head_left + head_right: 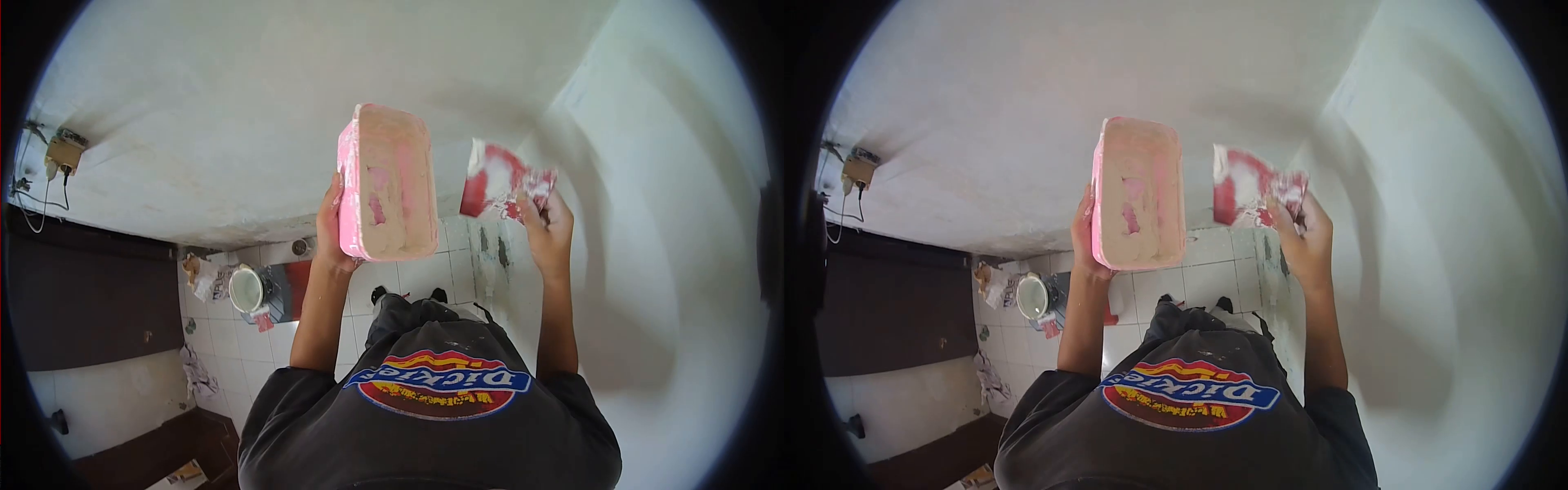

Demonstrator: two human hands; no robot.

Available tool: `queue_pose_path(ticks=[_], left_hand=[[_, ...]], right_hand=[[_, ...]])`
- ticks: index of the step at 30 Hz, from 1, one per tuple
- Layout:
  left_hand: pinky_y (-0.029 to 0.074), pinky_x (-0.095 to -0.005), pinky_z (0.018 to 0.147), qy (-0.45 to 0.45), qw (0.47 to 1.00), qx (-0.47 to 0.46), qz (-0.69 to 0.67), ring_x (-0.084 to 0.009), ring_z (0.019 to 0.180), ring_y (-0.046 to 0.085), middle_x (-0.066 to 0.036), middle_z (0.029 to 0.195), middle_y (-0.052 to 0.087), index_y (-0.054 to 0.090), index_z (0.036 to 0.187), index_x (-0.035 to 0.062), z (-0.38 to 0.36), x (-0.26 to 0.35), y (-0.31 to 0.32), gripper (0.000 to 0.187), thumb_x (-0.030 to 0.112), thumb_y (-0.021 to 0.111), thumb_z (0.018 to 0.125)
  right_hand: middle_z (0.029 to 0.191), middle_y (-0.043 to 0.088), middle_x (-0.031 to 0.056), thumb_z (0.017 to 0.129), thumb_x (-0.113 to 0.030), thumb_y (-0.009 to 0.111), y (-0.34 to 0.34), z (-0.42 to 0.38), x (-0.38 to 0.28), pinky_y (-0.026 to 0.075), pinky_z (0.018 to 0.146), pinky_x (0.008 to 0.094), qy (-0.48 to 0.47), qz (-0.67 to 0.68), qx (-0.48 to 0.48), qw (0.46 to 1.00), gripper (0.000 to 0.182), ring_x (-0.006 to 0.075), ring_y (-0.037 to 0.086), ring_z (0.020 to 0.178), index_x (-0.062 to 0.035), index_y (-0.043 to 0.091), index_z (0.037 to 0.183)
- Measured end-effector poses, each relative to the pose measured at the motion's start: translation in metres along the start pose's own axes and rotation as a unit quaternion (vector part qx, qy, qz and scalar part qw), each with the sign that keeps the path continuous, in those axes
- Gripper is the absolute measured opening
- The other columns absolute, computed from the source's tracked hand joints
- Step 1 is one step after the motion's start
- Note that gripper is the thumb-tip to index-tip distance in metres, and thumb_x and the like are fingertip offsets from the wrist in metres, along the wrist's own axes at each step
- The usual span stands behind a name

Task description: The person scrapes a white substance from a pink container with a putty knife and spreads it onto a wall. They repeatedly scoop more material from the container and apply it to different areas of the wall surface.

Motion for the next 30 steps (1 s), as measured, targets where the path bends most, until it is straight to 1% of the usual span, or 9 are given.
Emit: queue_pose_path(ticks=[4, 6, 8, 14, 17, 22, 23, 28, 30], left_hand=[[0.054, -0.0378, 0.083, 0.02, 0.993, 0.078, 0.081, -0.021, 0.103, 0.061, -0.01, 0.118, 0.058, 0.045, 0.132, 0.0103, -0.003, -0.021, 0.003, 0.043, 0.039, 0.043, 0.099], [0.054, -0.0375, 0.083, 0.027, 0.994, 0.076, 0.075, -0.0211, 0.103, 0.061, -0.009, 0.118, 0.057, 0.045, 0.132, 0.0109, -0.008, -0.026, 0.014, 0.043, 0.039, 0.044, 0.099], [0.053, -0.0372, 0.084, 0.036, 0.995, 0.069, 0.067, -0.0211, 0.103, 0.06, -0.009, 0.119, 0.057, 0.045, 0.133, 0.0114, -0.009, -0.023, 0.014, 0.043, 0.038, 0.044, 0.099], [0.054, -0.0391, 0.085, -0.015, 0.994, 0.032, 0.106, -0.0217, 0.108, 0.06, -0.011, 0.125, 0.055, 0.041, 0.137, 0.0087, -0.01, -0.019, 0.006, 0.051, 0.042, 0.045, 0.098], [0.053, -0.0356, 0.085, -0.055, 0.99, 0.03, 0.127, -0.0182, 0.101, 0.061, -0.009, 0.118, 0.058, 0.046, 0.133, 0.0073, -0.019, -0.014, 0.045, 0.044, 0.035, 0.046, 0.098], [0.054, -0.0354, 0.089, -0.095, 0.97, 0.009, 0.224, -0.0206, 0.108, 0.062, -0.015, 0.124, 0.056, 0.037, 0.139, 0.0031, -0.014, -0.01, 0.042, 0.061, 0.045, 0.047, 0.096], [0.053, -0.0348, 0.089, -0.106, 0.969, 0.003, 0.224, -0.0206, 0.106, 0.063, -0.016, 0.124, 0.057, 0.038, 0.139, 0.0029, -0.012, -0.007, 0.042, 0.062, 0.046, 0.048, 0.096], [0.052, -0.0331, 0.089, -0.135, 0.952, 0.039, 0.271, -0.0203, 0.106, 0.062, -0.015, 0.126, 0.056, 0.037, 0.141, 0.0026, 0.002, 0.001, 0.017, 0.065, 0.046, 0.05, 0.094], [0.052, -0.0325, 0.089, -0.134, 0.945, 0.053, 0.294, -0.0203, 0.106, 0.062, -0.015, 0.126, 0.056, 0.036, 0.141, 0.0023, 0.006, 0.012, 0.009, 0.067, 0.047, 0.051, 0.094]], right_hand=[[0.082, 0.055, -0.0057, 0.095, -0.017, 0.061, 0.018, 0.01, 0.009, 0.038, 0.063, 0.0191, 0.103, 0.099, -0.038, 0.989, 0.019, 0.0001, 0.044, 0.072, -0.0003, 0.061, 0.106], [0.089, 0.058, -0.0041, 0.096, -0.021, 0.061, 0.02, 0.005, 0.036, 0.041, 0.069, 0.0192, 0.128, 0.12, -0.061, 0.983, 0.023, 0.0015, 0.049, 0.078, -0.0011, 0.06, 0.108], [0.106, 0.063, 0.0014, 0.096, -0.024, 0.06, 0.02, 0.003, 0.08, 0.046, 0.08, 0.0216, 0.226, 0.296, -0.087, 0.924, 0.034, 0.0061, 0.057, 0.091, 0.0004, 0.057, 0.119], [0.105, 0.064, 0.002, 0.096, -0.023, 0.061, -0.024, 0.023, 0.073, 0.047, 0.081, 0.0243, 0.14, 0.118, -0.057, 0.981, 0.032, 0.0081, 0.058, 0.09, 0.0006, 0.057, 0.118], [0.091, 0.065, -0.0015, 0.094, -0.018, 0.063, -0.033, 0.045, 0.01, 0.047, 0.067, 0.0205, -0.01, -0.047, -0.072, 0.996, 0.027, 0.0052, 0.058, 0.077, 0.0003, 0.06, 0.113], [0.09, 0.069, 0.0178, 0.088, -0.014, 0.066, -0.016, 0.056, -0.029, 0.051, 0.07, 0.0288, -0.156, -0.262, -0.057, 0.951, 0.03, 0.0191, 0.068, 0.075, 0.0037, 0.06, 0.112], [0.088, 0.067, 0.0213, 0.087, -0.014, 0.066, -0.008, 0.054, -0.032, 0.051, 0.07, 0.0303, -0.146, -0.267, -0.064, 0.95, 0.029, 0.0261, 0.068, 0.075, 0.0016, 0.062, 0.112], [0.087, 0.068, 0.0209, 0.088, -0.013, 0.063, 0.013, 0.053, -0.011, 0.051, 0.07, 0.0318, -0.12, -0.259, -0.159, 0.945, 0.029, 0.0262, 0.067, 0.073, 0.0021, 0.062, 0.113], [0.093, 0.069, 0.0182, 0.087, -0.008, 0.061, 0.037, 0.043, -0.009, 0.051, 0.075, 0.0303, -0.051, -0.24, -0.236, 0.94, 0.027, 0.0183, 0.065, 0.079, 0.0044, 0.061, 0.111]])
Point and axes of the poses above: each hand's wrist, its own z-axis towards the middle knuckle, its own y-axis out of the palm, x = y × z, the point moved 2 cm from there along z, towards the middle knuckle
